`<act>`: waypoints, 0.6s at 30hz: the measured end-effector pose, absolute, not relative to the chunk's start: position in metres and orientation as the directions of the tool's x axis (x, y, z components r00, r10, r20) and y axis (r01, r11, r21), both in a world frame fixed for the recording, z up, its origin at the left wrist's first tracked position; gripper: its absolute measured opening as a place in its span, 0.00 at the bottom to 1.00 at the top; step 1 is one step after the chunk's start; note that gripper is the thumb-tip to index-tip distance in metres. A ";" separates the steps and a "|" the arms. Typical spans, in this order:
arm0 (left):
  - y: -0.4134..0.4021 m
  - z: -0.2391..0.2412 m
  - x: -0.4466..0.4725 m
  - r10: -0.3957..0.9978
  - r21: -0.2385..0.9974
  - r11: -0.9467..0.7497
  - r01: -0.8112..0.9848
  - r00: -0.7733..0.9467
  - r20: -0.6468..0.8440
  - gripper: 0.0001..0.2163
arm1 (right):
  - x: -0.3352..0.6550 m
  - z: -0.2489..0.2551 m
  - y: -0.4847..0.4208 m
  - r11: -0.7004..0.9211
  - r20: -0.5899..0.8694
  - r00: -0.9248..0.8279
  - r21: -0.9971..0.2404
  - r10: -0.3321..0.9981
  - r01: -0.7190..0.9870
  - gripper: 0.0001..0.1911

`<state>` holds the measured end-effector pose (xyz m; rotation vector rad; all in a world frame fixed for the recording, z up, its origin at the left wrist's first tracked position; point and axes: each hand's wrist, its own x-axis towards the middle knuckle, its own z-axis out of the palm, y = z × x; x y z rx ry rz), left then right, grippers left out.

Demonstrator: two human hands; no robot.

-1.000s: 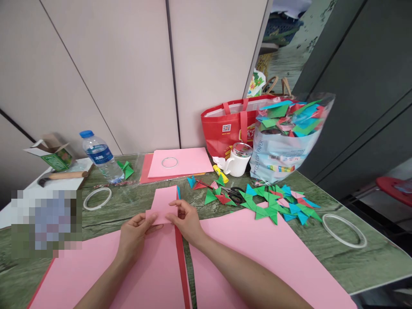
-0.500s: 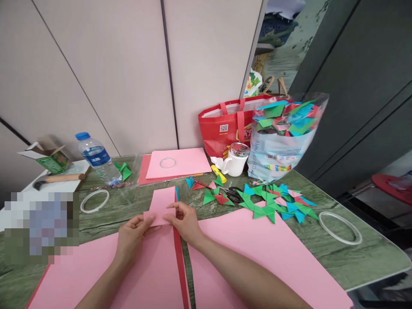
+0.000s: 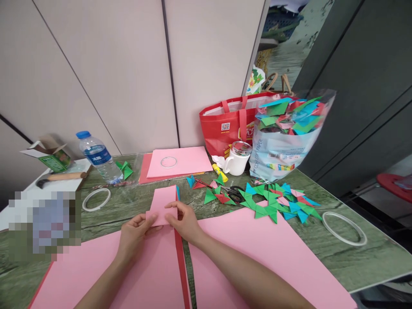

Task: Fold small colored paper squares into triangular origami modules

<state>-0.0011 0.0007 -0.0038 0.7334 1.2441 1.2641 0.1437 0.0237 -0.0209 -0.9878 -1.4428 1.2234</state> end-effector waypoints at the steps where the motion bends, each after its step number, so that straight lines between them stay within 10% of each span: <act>1: 0.001 -0.004 -0.001 0.952 0.932 0.220 -0.288 -0.145 -0.270 0.12 | 0.144 -0.021 0.024 0.165 0.164 -0.213 -0.986 0.963 -0.014 0.10; 18: -0.002 -0.001 0.000 0.965 0.955 0.207 -0.211 -0.118 -0.235 0.12 | 0.145 -0.017 0.023 0.276 0.252 -0.199 -0.955 0.947 0.107 0.08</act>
